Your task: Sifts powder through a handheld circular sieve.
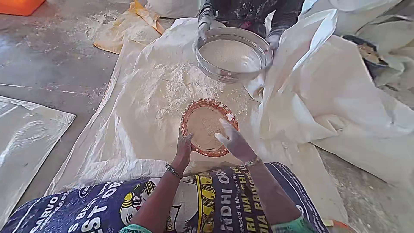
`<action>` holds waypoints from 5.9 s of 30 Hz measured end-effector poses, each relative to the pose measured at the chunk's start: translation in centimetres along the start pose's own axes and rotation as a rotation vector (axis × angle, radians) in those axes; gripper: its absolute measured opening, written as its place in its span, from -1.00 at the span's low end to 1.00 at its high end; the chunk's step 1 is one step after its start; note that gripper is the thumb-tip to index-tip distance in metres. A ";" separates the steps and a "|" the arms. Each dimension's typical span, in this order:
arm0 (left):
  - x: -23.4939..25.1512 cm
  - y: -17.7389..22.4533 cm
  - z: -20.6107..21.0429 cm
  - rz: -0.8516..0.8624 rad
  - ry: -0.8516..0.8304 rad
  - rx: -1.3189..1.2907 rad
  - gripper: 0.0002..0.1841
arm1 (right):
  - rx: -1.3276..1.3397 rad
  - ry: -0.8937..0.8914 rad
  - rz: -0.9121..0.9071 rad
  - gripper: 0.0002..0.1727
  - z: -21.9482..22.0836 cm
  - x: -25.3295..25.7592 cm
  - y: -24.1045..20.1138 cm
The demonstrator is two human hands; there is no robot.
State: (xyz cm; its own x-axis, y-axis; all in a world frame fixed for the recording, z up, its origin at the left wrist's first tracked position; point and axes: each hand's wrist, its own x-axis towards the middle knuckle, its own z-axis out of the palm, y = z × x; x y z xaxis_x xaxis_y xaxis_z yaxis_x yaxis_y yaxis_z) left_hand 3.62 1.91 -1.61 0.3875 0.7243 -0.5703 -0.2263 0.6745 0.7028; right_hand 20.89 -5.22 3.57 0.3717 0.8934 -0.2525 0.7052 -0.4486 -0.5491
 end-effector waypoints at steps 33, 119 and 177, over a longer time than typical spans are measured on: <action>-0.6 0.9 0.0 0.167 -0.035 0.080 -0.13 | -0.320 0.069 -0.150 -0.59 -1.6 4.1 -0.5; -0.2 1.0 -0.4 0.224 0.071 0.054 -0.20 | -0.404 -0.353 -0.507 -0.70 0.5 4.4 -3.0; -0.7 -0.2 0.0 0.298 0.166 -0.062 -0.17 | -0.312 -0.467 0.000 -0.39 4.2 8.0 -10.1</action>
State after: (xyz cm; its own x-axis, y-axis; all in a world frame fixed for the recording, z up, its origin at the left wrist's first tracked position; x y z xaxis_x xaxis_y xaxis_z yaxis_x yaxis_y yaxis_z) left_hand 3.41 1.27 -1.34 0.1470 0.9007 -0.4087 -0.3633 0.4335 0.8247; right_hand 14.19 6.59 3.78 0.1152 0.7781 -0.6175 0.8769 -0.3717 -0.3048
